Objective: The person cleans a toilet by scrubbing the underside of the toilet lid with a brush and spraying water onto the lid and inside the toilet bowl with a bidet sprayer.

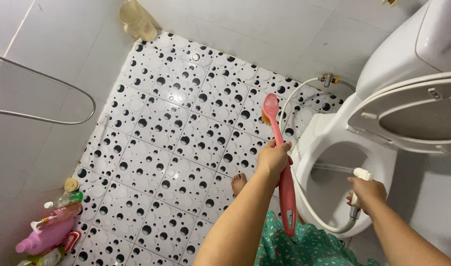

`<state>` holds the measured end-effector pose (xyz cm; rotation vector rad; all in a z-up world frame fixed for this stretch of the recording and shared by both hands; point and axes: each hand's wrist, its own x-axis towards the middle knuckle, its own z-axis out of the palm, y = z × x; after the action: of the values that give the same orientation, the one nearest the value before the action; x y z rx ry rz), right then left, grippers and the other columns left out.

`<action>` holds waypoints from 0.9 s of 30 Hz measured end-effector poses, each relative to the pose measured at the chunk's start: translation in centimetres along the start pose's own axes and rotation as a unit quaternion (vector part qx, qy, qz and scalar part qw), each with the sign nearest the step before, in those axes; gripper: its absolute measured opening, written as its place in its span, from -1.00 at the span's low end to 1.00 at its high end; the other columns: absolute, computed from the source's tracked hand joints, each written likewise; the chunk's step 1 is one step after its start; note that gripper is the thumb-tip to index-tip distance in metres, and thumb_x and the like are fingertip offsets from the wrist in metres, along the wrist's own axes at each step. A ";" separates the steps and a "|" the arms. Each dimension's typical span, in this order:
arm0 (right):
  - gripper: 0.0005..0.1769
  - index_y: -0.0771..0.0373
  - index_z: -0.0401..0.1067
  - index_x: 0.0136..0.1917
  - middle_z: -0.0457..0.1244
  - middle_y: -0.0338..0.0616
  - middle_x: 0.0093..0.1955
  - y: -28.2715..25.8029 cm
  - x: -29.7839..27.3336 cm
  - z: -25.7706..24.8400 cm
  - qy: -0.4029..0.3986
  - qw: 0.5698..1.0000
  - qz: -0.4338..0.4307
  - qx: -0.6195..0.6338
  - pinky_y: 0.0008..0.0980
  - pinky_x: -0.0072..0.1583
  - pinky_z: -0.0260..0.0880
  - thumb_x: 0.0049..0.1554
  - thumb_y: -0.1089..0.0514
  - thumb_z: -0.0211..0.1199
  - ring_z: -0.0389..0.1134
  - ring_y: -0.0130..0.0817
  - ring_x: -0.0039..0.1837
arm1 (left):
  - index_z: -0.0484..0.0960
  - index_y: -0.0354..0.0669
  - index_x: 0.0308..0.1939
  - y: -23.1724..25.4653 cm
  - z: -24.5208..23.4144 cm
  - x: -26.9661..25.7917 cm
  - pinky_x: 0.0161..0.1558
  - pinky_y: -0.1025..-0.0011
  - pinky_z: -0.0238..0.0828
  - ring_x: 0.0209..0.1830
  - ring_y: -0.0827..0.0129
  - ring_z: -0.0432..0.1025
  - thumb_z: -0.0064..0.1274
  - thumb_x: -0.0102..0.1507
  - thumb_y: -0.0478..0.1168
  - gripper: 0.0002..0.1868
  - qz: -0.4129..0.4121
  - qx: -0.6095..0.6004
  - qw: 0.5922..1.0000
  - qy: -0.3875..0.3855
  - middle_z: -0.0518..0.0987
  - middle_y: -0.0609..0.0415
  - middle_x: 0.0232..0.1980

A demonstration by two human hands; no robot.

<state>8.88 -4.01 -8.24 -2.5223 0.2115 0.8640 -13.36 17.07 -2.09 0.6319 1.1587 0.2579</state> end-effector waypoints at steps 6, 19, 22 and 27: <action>-0.62 0.54 0.35 0.17 0.31 0.16 -0.24 -1.2 4.0 -1.9 0.075 0.997 -0.010 0.029 -0.17 -0.29 0.48 0.23 0.19 0.27 0.40 -0.15 -0.31 | 0.54 -0.18 0.20 2.0 -0.8 0.5 -0.45 0.36 0.33 -0.55 0.43 0.35 0.09 0.28 -0.17 -0.59 -0.010 -0.031 0.999 -0.022 0.48 0.12 -0.48; -0.62 0.50 0.42 0.03 0.34 0.10 -0.27 -10.3 -4.8 3.3 0.004 0.994 -0.100 -0.048 -0.24 -0.35 0.46 0.13 0.13 0.39 0.38 -0.20 -0.37 | 0.50 -0.20 0.20 4.1 0.2 0.9 -0.46 0.33 0.44 -0.53 0.39 0.38 0.04 0.29 -0.18 -0.60 -0.025 -0.031 0.999 -0.008 0.48 0.05 -0.43; -0.58 0.55 0.44 -0.01 0.33 0.10 -0.28 -9.3 -4.8 2.5 -0.016 0.994 -0.085 -0.072 -0.21 -0.36 0.45 0.13 0.09 0.42 0.35 -0.20 -0.40 | 0.51 -0.33 0.11 1.9 0.8 1.2 -0.46 0.32 0.45 -0.54 0.37 0.37 0.04 0.30 -0.19 -0.65 -0.021 -0.066 0.998 -0.001 0.46 0.04 -0.43; -0.63 0.54 0.45 0.01 0.30 0.06 -0.31 -4.1 1.4 -2.1 -0.017 0.997 -0.071 -0.017 -0.20 -0.34 0.45 0.13 0.15 0.38 0.35 -0.20 -0.39 | 0.52 -0.27 0.09 -1.2 3.9 0.4 -0.44 0.32 0.45 -0.55 0.34 0.38 0.07 0.26 -0.19 -0.65 -0.037 -0.049 0.997 0.044 0.47 0.05 -0.45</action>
<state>12.30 -1.37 -6.03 -2.5168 0.0059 0.8602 -9.84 15.01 -2.12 0.4942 1.2442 0.2800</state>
